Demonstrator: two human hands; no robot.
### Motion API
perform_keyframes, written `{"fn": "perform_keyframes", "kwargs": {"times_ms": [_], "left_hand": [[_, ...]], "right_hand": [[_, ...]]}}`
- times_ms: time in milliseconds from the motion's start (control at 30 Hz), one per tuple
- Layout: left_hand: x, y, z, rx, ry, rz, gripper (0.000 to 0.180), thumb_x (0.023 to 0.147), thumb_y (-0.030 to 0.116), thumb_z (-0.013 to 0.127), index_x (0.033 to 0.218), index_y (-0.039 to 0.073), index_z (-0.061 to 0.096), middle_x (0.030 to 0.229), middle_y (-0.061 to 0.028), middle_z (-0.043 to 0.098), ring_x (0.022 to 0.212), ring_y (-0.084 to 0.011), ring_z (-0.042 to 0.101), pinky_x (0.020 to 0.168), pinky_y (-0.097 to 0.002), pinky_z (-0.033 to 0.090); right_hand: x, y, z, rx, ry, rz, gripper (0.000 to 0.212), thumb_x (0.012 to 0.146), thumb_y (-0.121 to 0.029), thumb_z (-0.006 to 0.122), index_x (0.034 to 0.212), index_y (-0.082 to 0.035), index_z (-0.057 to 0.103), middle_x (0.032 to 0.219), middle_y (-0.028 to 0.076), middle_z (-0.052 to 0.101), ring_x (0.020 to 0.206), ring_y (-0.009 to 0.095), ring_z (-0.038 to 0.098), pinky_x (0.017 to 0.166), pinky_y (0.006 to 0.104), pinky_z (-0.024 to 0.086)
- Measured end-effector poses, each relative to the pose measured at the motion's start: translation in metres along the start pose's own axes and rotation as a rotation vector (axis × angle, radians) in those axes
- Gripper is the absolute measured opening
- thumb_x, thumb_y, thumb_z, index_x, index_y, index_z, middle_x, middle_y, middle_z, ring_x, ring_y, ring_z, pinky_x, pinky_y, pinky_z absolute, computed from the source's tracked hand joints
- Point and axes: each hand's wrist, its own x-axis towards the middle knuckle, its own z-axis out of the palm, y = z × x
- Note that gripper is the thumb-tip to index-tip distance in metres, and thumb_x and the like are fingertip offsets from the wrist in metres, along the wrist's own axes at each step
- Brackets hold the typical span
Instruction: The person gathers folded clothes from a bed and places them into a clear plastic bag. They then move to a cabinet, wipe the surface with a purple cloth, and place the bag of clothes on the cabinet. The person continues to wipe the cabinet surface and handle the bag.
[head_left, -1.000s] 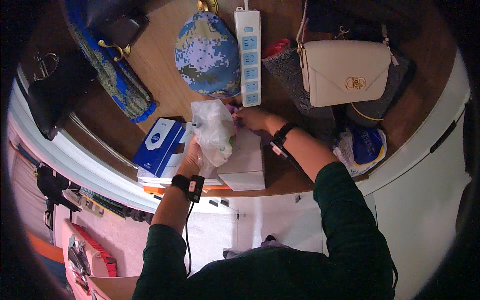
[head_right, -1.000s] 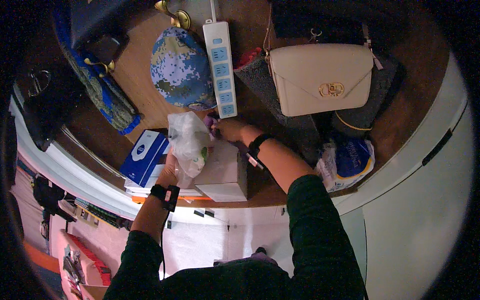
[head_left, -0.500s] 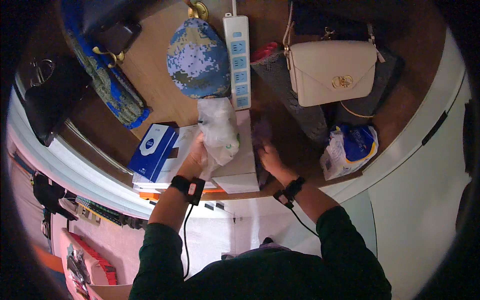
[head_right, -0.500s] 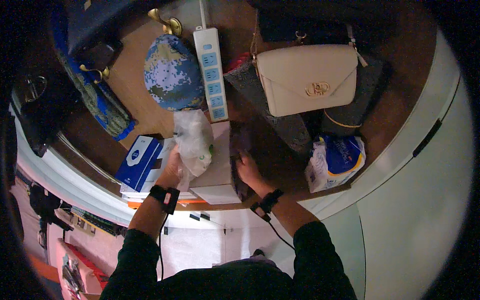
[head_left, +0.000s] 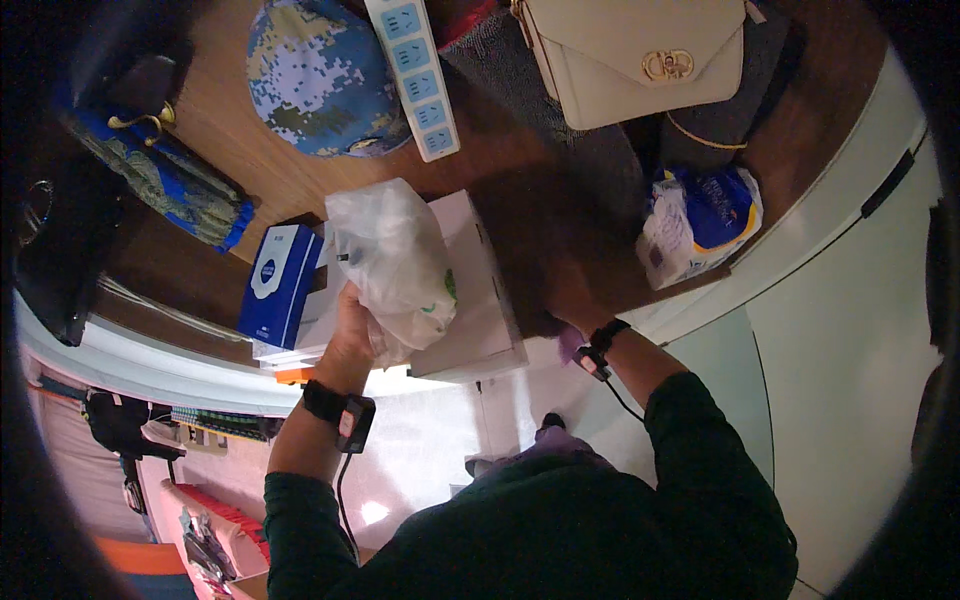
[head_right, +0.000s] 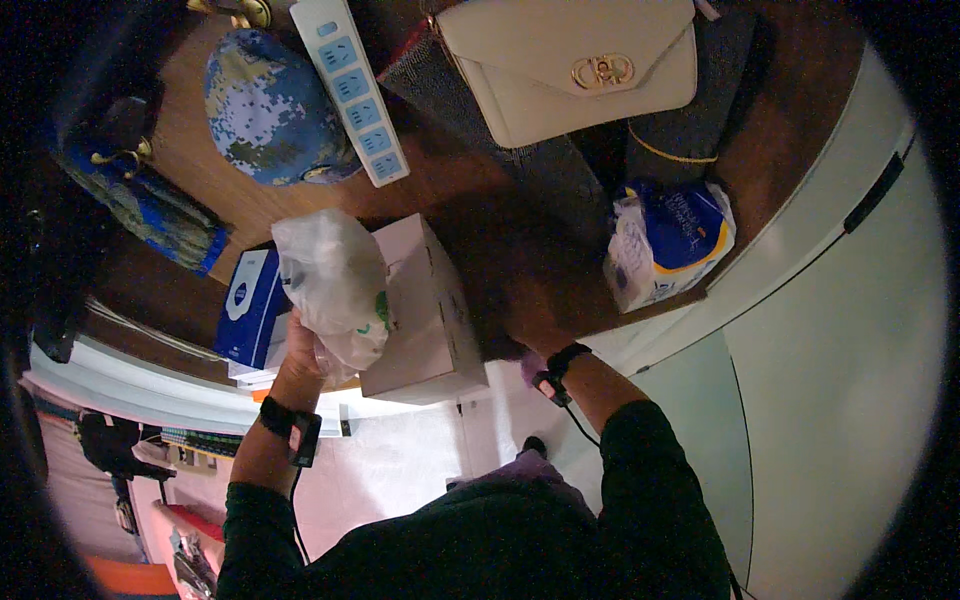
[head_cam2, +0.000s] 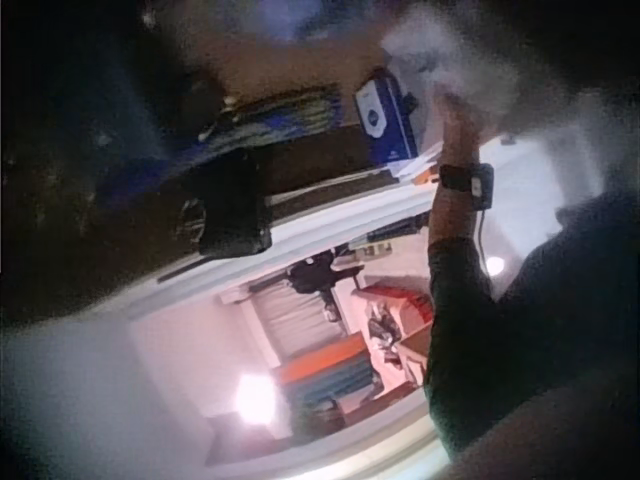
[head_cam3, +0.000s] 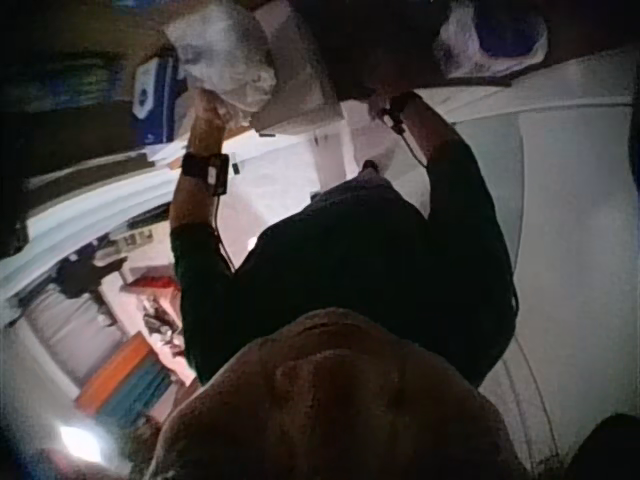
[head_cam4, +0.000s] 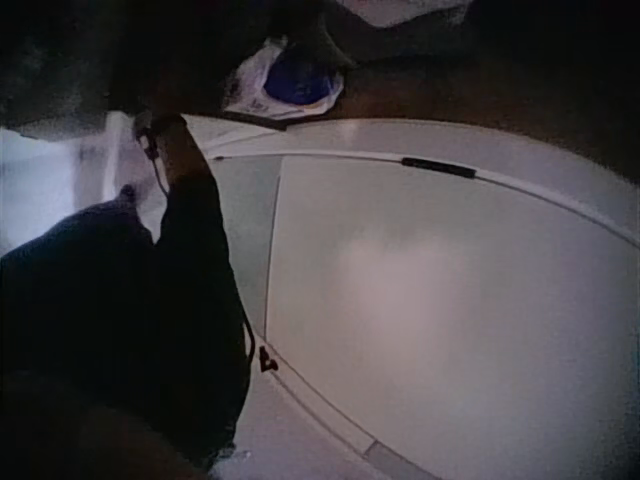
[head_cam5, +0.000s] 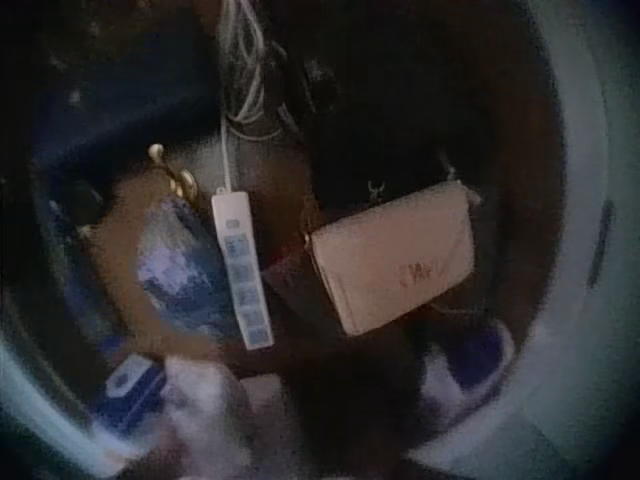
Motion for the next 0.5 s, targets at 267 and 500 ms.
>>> {"fn": "perform_keyframes", "kwargs": {"times_ms": [267,500], "left_hand": [[-0.011,0.011,0.009,0.010,-0.012,-0.016,0.056,0.079,0.035,0.056,0.125,0.004,0.046,0.118,-0.0132,0.057,0.106,-0.0286,0.057,0.095,-0.0420,0.043],[-0.007,0.001,0.042,0.142,0.065,-0.088,0.053,0.081,0.032,0.053,0.125,0.004,0.046,0.119,-0.0133,0.057,0.107,-0.0278,0.057,0.094,-0.0431,0.044]], "right_hand": [[-0.026,-0.034,-0.017,0.483,-0.202,0.144,0.045,0.078,-0.013,0.051,0.121,0.000,0.049,0.120,0.021,0.050,0.108,0.039,0.048,0.093,0.0444,0.039],[-0.119,-0.076,-0.004,0.929,-0.089,0.232,0.041,0.071,0.005,0.059,0.111,-0.002,0.056,0.105,0.019,0.057,0.102,0.031,0.054,0.087,0.0352,0.044]]}}
